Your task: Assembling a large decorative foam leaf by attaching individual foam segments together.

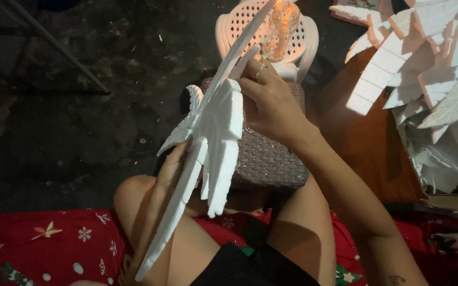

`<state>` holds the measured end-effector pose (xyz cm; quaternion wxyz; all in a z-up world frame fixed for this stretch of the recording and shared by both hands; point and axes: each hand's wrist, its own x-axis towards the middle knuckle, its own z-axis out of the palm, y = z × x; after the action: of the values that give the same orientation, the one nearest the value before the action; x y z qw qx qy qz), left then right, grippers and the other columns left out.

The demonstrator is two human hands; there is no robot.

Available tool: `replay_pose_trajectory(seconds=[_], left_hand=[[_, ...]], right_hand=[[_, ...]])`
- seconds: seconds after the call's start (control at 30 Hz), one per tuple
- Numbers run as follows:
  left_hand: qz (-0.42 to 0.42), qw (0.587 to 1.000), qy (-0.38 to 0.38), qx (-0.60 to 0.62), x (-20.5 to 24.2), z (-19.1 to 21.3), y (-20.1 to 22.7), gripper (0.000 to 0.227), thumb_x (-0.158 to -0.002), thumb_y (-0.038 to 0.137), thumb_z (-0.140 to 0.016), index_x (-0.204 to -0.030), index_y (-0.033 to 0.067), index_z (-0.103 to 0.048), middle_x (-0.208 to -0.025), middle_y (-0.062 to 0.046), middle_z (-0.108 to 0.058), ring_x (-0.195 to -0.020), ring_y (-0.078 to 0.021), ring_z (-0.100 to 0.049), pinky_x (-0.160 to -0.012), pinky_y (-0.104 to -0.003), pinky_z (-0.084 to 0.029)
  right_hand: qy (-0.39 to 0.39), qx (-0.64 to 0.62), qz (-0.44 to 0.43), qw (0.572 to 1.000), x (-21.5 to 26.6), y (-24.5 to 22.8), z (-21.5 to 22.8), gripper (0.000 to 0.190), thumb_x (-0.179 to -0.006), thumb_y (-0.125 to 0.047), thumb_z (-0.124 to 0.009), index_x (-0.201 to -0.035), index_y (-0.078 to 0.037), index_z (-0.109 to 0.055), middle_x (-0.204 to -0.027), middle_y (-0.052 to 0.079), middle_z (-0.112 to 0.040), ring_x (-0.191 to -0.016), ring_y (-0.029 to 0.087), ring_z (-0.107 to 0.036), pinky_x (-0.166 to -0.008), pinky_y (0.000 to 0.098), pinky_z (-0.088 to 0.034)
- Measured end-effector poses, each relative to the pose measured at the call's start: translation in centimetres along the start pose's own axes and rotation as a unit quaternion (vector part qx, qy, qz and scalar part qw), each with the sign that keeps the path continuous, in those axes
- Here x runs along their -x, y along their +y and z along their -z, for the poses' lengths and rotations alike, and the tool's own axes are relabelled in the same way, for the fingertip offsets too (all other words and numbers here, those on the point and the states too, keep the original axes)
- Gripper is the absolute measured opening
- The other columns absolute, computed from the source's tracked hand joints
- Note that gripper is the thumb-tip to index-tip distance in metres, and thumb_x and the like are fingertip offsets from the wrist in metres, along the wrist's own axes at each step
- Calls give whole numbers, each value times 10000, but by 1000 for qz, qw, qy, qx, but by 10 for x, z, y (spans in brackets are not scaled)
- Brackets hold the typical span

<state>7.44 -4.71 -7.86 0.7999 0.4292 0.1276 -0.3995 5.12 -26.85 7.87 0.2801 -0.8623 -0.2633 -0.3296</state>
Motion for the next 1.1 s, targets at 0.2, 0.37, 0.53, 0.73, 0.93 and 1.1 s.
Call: replay_pose_trajectory(seconds=[0.2,0.37,0.53,0.73,0.93,1.1], left_hand=[[2,999,54,-7,28,-19,8,346,-812,387,-689,-688,67,-643,-524,-100,-591,-361,-184,-557,-308,-301,-461],[13,995,81,-56,29,-23,10,443,-787,475,-694,-697,44,-639,-567,-116,-608,-422,-195,-571,-366,-309,-492],[9,996,79,31,42,-41,11,304,-801,361,-711,-736,70,-652,-623,-108,-639,-498,-200,-630,-477,-351,-542],[-11,995,85,50,33,-31,5,287,-820,338,-709,-761,61,-664,-698,-111,-667,-558,-198,-646,-549,-353,-562],[-16,994,83,71,28,-21,-1,264,-839,330,-687,-781,73,-666,-716,-97,-678,-553,-201,-662,-513,-321,-562],[-31,993,87,69,57,-77,16,261,-826,332,-719,-761,86,-662,-687,-89,-677,-534,-157,-652,-472,-236,-531]], right_hand=[[21,53,29,998,-3,-9,0,169,-790,168,-576,-776,14,-644,-784,120,-543,-653,266,-482,-591,321,-443],[50,105,63,991,13,5,-13,173,-824,128,-595,-787,-26,-663,-805,69,-498,-676,225,-468,-586,300,-430],[75,91,71,991,24,11,-14,172,-844,115,-577,-837,-11,-695,-813,88,-535,-703,232,-503,-612,306,-458],[103,60,82,989,33,17,-14,181,-874,99,-553,-862,2,-706,-846,119,-572,-741,266,-563,-654,339,-515],[117,42,82,989,34,19,-13,210,-880,93,-541,-820,-16,-709,-858,119,-592,-733,264,-562,-649,351,-516],[128,39,110,985,35,21,-15,223,-914,88,-513,-836,-4,-701,-828,129,-555,-701,287,-546,-637,364,-519]])
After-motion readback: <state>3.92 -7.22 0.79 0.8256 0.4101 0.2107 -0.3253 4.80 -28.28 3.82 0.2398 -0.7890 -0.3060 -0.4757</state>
